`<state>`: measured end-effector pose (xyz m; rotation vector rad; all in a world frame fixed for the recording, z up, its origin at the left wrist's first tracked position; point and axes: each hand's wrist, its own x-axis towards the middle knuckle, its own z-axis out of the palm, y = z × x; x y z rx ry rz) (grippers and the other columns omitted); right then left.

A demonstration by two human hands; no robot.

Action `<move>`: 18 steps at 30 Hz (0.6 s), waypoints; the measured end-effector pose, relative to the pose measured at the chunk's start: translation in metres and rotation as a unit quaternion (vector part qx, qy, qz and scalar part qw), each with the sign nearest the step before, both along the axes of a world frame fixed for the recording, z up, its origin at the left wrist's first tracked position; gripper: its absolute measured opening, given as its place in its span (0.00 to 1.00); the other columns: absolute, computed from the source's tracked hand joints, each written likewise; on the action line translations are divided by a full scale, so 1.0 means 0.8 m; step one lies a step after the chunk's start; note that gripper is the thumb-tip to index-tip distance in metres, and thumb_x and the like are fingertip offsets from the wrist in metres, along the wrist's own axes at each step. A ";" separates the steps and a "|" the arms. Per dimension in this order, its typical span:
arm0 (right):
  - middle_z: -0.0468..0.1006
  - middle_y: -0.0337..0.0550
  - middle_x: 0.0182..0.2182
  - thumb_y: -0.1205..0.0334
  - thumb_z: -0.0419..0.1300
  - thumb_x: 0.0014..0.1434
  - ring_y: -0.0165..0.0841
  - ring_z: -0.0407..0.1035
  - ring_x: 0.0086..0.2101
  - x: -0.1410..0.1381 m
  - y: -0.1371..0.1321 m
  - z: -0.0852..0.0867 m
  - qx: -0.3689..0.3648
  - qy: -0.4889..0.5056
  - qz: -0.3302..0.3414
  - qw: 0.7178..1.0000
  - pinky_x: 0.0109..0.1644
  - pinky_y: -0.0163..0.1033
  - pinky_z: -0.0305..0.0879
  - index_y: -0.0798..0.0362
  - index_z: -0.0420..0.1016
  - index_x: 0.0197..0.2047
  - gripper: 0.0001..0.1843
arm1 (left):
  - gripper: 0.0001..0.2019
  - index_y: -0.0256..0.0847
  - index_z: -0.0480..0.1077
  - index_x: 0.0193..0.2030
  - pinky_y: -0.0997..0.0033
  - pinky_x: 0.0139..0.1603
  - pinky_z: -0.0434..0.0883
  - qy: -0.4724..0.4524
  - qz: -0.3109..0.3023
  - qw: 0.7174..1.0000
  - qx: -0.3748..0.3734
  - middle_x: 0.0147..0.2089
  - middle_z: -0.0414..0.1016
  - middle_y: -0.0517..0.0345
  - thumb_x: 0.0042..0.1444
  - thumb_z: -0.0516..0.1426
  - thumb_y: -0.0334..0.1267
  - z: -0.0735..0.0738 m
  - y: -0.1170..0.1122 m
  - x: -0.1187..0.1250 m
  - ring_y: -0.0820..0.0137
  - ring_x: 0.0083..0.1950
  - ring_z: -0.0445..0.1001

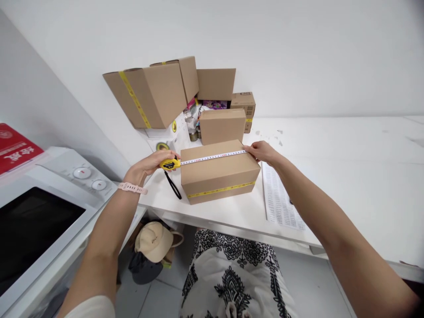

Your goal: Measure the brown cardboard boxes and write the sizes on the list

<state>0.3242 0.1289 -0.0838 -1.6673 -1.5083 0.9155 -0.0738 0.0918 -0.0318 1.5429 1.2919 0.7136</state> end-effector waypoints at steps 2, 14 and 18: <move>0.72 0.42 0.21 0.53 0.70 0.58 0.27 0.65 0.22 0.000 0.001 0.005 -0.016 0.023 0.002 1.000 0.25 0.34 0.65 0.54 0.66 0.20 0.23 | 0.17 0.38 0.78 0.39 0.70 0.32 0.72 0.017 0.010 1.000 0.006 0.37 0.79 0.53 0.44 0.65 0.46 0.004 -0.005 0.006 0.66 0.35 0.75; 0.72 0.40 0.20 0.58 0.75 0.53 0.25 0.66 0.23 -0.007 -0.044 0.135 0.108 0.142 0.082 0.981 0.27 0.31 0.69 0.55 0.73 0.23 0.17 | 0.31 0.42 0.70 0.62 0.67 0.40 0.74 -0.081 -0.077 0.994 0.004 0.52 0.75 0.49 0.50 0.65 0.45 0.023 -0.117 0.065 0.64 0.42 0.76; 0.72 0.39 0.21 0.54 0.74 0.53 0.25 0.65 0.25 -0.021 -0.043 0.129 0.104 0.120 0.163 0.974 0.29 0.32 0.66 0.55 0.74 0.24 0.18 | 0.41 0.56 0.59 0.72 0.71 0.34 0.72 -0.225 -0.160 0.961 -0.025 0.61 0.69 0.49 0.51 0.66 0.39 -0.049 -0.194 0.128 0.70 0.38 0.71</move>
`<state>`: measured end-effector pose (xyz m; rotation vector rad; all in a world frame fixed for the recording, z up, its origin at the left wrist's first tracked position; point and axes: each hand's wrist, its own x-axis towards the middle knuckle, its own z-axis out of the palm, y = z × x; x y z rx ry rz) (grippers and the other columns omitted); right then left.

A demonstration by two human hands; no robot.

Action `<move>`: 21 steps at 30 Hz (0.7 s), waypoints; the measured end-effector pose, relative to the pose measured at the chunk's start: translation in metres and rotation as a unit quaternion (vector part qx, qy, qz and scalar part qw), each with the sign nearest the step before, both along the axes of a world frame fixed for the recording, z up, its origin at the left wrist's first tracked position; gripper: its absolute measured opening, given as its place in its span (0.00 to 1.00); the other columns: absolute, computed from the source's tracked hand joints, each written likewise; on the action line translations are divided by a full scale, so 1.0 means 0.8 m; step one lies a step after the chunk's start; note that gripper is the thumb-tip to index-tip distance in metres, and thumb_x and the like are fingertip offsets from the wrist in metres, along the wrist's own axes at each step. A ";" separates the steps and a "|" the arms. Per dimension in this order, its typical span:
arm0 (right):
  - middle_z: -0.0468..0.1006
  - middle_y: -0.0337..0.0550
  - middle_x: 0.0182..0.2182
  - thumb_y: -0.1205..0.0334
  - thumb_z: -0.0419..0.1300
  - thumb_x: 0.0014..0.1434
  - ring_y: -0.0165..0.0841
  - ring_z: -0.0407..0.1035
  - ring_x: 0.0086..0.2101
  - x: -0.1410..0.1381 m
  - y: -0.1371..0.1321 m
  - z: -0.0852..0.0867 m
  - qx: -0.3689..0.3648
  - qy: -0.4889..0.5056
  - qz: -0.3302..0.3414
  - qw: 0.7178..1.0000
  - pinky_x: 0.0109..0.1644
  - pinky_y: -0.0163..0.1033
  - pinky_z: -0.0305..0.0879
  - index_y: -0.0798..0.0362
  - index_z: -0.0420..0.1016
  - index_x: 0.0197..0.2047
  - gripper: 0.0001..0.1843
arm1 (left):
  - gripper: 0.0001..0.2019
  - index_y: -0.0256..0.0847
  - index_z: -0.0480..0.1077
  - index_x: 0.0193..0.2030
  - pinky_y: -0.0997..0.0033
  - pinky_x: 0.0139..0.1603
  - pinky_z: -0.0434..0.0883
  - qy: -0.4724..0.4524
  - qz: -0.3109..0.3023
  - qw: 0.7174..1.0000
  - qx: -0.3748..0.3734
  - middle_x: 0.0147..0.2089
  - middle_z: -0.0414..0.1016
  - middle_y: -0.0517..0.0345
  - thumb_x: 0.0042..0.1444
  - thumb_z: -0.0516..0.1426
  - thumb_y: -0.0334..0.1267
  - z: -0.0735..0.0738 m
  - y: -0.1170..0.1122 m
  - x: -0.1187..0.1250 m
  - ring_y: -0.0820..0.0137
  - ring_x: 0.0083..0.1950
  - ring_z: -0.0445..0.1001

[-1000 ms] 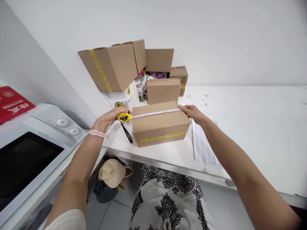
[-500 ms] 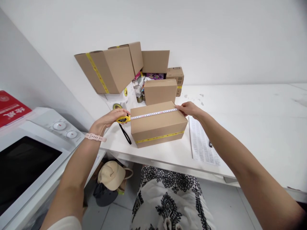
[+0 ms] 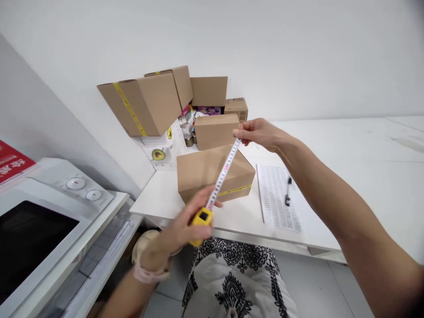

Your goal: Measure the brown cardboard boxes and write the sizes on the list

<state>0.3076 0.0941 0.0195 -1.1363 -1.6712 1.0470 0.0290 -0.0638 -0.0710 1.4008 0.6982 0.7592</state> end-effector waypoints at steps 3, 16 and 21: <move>0.72 0.39 0.22 0.53 0.74 0.54 0.25 0.63 0.25 -0.023 0.027 -0.032 -0.024 -0.034 0.037 0.998 0.31 0.33 0.64 0.55 0.73 0.24 0.19 | 0.31 0.52 0.69 0.65 0.71 0.33 0.70 -0.093 0.053 0.992 -0.065 0.60 0.70 0.48 0.53 0.66 0.42 -0.042 -0.030 0.063 0.72 0.36 0.70; 0.71 0.38 0.27 0.41 0.72 0.48 0.34 0.66 0.33 -0.078 0.072 -0.070 -0.013 -0.078 -0.004 0.997 0.36 0.38 0.60 0.50 0.72 0.37 0.25 | 0.31 0.42 0.75 0.55 0.70 0.31 0.68 -0.208 0.294 0.916 -0.174 0.61 0.72 0.46 0.42 0.70 0.47 -0.029 0.037 0.149 0.74 0.30 0.73; 0.71 0.38 0.27 0.42 0.74 0.45 0.33 0.64 0.32 -0.072 0.079 -0.078 -0.031 -0.094 -0.029 0.995 0.36 0.37 0.59 0.51 0.71 0.35 0.26 | 0.29 0.39 0.76 0.51 0.70 0.27 0.68 -0.183 0.289 0.927 -0.154 0.54 0.77 0.44 0.40 0.70 0.47 -0.025 0.038 0.128 0.74 0.27 0.72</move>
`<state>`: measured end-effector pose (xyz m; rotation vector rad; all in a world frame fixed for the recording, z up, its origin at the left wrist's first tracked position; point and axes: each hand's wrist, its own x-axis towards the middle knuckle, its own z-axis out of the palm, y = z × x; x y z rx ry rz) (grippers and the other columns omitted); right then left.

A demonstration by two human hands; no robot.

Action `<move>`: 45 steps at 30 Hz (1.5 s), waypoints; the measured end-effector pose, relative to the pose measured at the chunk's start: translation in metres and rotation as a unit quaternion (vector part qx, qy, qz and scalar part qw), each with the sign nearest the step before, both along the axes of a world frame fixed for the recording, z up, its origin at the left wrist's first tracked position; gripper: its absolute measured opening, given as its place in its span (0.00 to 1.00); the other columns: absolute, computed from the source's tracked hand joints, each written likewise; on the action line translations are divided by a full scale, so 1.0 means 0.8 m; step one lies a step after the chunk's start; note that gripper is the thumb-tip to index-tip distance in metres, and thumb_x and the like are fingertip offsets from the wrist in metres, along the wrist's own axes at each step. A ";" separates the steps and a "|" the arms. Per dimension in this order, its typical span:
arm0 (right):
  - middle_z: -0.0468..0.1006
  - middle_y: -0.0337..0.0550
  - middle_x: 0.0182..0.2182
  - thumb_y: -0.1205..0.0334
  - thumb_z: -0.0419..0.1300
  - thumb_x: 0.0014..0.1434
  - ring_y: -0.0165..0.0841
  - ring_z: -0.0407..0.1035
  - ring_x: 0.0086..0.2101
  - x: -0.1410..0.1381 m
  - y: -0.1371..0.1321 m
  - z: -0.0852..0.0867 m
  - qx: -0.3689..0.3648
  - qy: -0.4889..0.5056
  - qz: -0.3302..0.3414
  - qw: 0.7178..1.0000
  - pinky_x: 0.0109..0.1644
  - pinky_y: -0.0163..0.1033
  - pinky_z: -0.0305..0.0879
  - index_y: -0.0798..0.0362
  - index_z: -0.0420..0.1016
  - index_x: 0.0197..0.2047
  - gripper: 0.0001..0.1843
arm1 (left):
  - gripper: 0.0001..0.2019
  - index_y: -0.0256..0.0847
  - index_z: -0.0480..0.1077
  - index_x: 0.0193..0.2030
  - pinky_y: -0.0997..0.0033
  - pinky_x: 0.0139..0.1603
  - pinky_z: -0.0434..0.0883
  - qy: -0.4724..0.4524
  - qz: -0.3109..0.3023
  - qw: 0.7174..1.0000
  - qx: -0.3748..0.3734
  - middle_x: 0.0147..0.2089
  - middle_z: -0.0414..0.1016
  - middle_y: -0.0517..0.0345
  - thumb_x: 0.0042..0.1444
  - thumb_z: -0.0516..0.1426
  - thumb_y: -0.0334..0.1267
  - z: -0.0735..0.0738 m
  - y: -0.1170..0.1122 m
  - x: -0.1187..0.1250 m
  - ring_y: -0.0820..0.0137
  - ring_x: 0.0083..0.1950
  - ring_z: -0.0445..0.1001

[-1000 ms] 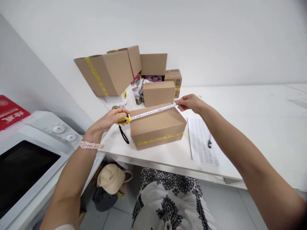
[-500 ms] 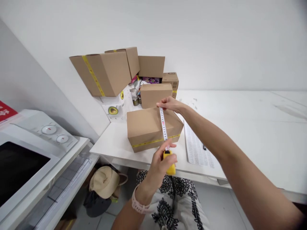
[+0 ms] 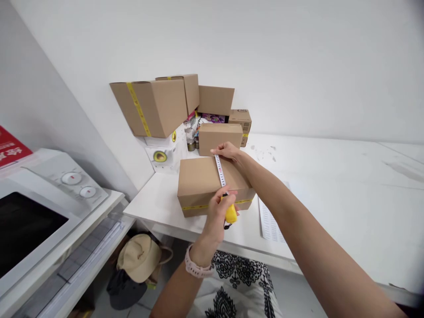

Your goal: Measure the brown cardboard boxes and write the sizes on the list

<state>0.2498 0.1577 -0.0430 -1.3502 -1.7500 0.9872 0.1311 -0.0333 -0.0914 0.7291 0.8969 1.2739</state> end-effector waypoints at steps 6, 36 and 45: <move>0.75 0.39 0.24 0.39 0.72 0.48 0.32 0.64 0.27 0.020 -0.002 -0.003 -0.055 0.012 -0.007 0.998 0.31 0.38 0.58 0.50 0.72 0.33 0.24 | 0.24 0.36 0.78 0.48 0.69 0.27 0.68 0.016 -0.047 0.999 0.012 0.48 0.79 0.44 0.45 0.67 0.46 0.010 -0.012 -0.034 0.72 0.27 0.72; 0.71 0.37 0.21 0.49 0.71 0.47 0.28 0.62 0.24 0.014 0.037 -0.045 0.007 -0.018 0.001 1.000 0.27 0.35 0.56 0.54 0.70 0.22 0.20 | 0.24 0.44 0.76 0.50 0.67 0.32 0.70 0.008 0.038 0.999 -0.014 0.60 0.74 0.45 0.46 0.68 0.49 -0.002 -0.054 0.001 0.69 0.29 0.77; 0.71 0.38 0.22 0.50 0.73 0.47 0.28 0.62 0.25 0.016 0.037 -0.044 0.005 -0.021 -0.003 1.000 0.28 0.35 0.57 0.55 0.72 0.23 0.19 | 0.27 0.45 0.75 0.58 0.60 0.42 0.72 -0.039 -0.015 0.999 -0.025 0.61 0.73 0.44 0.52 0.64 0.50 0.002 -0.074 -0.004 0.67 0.33 0.76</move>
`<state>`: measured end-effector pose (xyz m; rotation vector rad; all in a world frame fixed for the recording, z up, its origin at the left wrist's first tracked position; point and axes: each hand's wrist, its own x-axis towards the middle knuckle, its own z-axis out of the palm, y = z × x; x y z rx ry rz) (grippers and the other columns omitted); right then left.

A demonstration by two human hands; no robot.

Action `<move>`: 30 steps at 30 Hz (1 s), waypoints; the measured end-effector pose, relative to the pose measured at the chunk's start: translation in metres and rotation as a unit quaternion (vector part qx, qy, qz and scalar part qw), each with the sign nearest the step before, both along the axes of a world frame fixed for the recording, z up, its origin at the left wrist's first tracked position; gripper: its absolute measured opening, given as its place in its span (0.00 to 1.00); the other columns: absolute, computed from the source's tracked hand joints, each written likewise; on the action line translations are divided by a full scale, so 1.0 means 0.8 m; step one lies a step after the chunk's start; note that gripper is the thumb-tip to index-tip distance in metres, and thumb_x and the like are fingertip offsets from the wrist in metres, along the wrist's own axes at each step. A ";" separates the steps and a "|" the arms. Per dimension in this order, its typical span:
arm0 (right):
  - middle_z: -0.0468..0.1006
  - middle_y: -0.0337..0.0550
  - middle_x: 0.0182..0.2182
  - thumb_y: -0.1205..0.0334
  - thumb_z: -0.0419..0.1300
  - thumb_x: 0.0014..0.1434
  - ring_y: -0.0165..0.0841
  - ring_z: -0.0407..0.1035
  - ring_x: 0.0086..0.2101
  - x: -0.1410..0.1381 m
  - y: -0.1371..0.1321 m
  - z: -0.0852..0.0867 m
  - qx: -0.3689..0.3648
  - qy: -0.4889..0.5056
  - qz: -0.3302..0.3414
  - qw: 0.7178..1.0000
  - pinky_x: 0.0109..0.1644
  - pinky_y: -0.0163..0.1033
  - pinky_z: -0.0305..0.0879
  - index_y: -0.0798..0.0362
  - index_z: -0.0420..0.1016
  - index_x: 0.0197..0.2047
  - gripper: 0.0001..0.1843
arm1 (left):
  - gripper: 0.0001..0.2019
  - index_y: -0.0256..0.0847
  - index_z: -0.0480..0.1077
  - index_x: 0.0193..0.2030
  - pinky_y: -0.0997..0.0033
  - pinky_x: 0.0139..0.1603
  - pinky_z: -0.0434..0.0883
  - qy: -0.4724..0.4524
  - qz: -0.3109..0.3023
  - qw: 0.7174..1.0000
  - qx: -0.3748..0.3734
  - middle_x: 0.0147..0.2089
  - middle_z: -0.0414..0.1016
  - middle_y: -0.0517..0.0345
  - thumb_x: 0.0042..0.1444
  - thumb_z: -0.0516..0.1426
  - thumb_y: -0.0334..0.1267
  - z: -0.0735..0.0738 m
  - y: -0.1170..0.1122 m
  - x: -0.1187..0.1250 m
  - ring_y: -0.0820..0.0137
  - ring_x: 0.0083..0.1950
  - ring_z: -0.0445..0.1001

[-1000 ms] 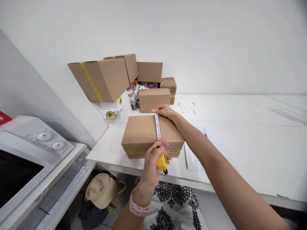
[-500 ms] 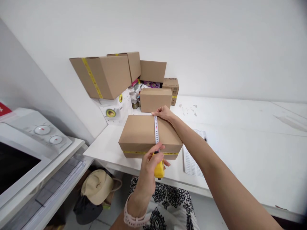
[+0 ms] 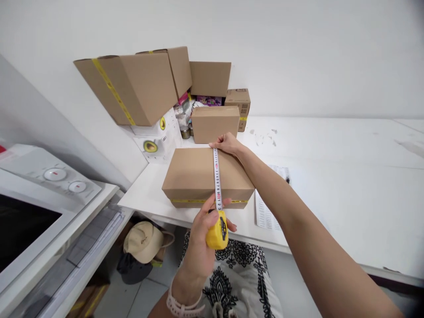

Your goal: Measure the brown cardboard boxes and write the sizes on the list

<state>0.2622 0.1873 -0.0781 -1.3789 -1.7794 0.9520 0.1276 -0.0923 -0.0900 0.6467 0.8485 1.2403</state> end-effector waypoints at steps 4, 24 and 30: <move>0.68 0.37 0.21 0.51 0.74 0.47 0.27 0.60 0.24 -0.001 -0.005 0.004 -0.008 0.001 -0.013 1.000 0.28 0.35 0.55 0.55 0.70 0.22 0.21 | 0.26 0.45 0.77 0.56 0.62 0.39 0.71 0.004 0.006 1.000 0.002 0.56 0.76 0.45 0.51 0.64 0.49 -0.001 0.003 -0.003 0.67 0.33 0.75; 0.67 0.35 0.20 0.57 0.73 0.50 0.26 0.59 0.25 -0.002 -0.009 0.012 -0.014 -0.006 -0.005 1.000 0.30 0.35 0.56 0.55 0.69 0.22 0.18 | 0.26 0.41 0.72 0.63 0.66 0.39 0.69 0.038 0.004 0.999 0.033 0.55 0.75 0.46 0.58 0.60 0.45 0.000 -0.003 0.002 0.69 0.35 0.74; 0.68 0.35 0.20 0.54 0.74 0.47 0.27 0.60 0.25 0.000 -0.002 0.008 -0.007 -0.011 0.003 1.000 0.30 0.35 0.57 0.55 0.71 0.22 0.18 | 0.25 0.42 0.72 0.62 0.67 0.39 0.69 0.027 0.004 0.999 0.030 0.53 0.75 0.47 0.58 0.61 0.45 -0.004 -0.002 0.001 0.70 0.35 0.75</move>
